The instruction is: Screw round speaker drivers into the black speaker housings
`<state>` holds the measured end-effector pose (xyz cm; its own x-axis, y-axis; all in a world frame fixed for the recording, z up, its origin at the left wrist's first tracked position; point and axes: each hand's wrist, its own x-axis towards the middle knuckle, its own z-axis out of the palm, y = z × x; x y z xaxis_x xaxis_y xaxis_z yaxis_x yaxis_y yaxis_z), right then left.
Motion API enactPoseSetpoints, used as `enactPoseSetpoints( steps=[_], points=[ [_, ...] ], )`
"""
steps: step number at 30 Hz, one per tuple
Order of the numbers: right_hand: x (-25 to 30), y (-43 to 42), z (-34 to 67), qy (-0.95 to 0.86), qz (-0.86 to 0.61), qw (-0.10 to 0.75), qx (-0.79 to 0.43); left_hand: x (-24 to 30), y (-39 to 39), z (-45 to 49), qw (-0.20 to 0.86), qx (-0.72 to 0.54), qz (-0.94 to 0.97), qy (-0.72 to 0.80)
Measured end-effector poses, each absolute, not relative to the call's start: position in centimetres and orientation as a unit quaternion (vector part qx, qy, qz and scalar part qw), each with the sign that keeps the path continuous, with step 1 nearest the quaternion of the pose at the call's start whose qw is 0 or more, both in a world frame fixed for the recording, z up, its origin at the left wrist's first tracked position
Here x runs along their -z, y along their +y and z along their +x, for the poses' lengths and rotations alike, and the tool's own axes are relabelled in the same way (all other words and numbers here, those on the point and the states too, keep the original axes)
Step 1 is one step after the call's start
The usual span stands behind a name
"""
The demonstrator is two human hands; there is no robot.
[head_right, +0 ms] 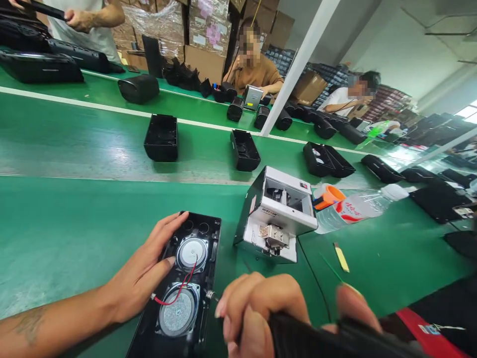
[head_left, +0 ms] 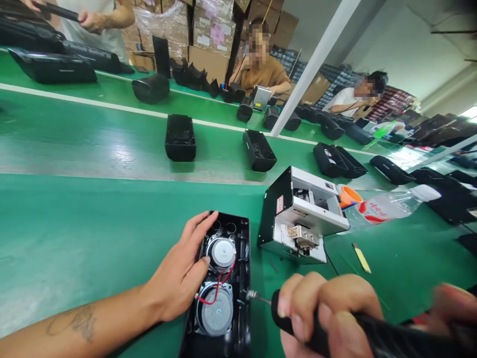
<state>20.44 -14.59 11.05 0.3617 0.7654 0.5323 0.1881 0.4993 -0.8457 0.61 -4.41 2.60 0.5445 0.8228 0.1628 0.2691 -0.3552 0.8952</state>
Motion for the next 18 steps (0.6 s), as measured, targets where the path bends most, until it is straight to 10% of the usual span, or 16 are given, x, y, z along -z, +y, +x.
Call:
enactPoseSetpoints(
  steps=[18],
  points=[
    [-7.0,-12.0,16.4,-0.426,-0.443,0.769,-0.176,-2.3,-4.3,0.5,0.410,-0.314,0.781,0.350]
  ],
)
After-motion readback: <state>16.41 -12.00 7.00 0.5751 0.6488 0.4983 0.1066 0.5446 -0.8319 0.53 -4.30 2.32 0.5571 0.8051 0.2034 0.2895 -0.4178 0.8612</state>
